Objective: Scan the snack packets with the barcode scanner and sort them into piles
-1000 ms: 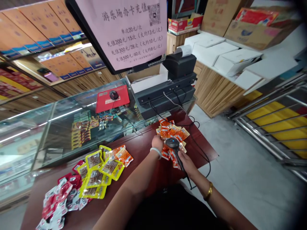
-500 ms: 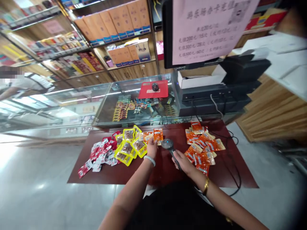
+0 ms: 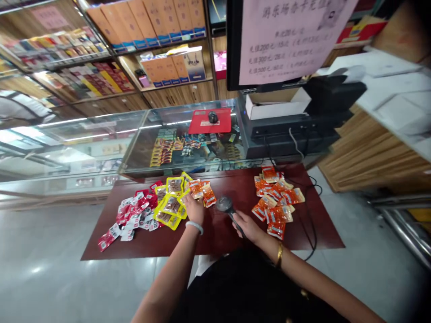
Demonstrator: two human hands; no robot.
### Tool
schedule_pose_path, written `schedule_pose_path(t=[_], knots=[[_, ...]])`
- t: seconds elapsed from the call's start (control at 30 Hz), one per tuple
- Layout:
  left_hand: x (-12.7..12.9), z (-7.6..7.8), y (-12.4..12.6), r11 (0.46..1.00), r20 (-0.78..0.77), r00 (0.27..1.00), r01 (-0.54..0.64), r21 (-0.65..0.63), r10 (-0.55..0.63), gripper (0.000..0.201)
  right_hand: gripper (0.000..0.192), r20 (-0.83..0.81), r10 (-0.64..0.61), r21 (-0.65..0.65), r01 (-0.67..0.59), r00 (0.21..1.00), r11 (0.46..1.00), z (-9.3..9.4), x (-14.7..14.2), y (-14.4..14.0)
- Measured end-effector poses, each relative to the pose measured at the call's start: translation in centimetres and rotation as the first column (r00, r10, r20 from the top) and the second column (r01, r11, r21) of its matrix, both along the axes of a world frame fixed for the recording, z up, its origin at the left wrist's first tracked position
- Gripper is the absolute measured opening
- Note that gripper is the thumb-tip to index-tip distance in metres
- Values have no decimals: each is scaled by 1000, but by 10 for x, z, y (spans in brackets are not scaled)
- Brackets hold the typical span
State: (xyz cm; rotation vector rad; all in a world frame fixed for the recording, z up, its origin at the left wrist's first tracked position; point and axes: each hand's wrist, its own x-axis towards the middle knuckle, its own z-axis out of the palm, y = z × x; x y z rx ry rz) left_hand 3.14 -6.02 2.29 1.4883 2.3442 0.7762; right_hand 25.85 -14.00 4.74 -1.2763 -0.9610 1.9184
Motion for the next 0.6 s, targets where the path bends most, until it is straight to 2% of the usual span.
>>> schedule_pose_path(t=[0.1,0.17,0.27,0.33,0.43,0.53,0.6], knots=[[52,-11,-8,957,74,961,273,-98,-267,29,53,27,-99,-61,101,995,993,-7,24,-14],[91,-21,-15,878,172,884,458,-141,-434,25,53,45,-174,-91,178,984,980,-9,41,-23],[142,-30,-24,765,220,781,621,-171,-585,28,55,80,-293,-119,301,953,946,-10,66,-38],[168,-31,-29,721,191,747,664,-199,-636,31,55,99,-363,-131,373,927,918,-8,80,-48],[195,-30,-33,688,107,729,676,-263,-676,40,56,114,-444,-151,457,889,877,-6,97,-60],[210,-29,-34,650,51,705,677,-344,-708,44,56,109,-507,-153,518,855,841,-6,107,-69],[214,-29,-35,634,45,698,673,-381,-714,38,55,106,-531,-158,541,841,826,-7,109,-73]])
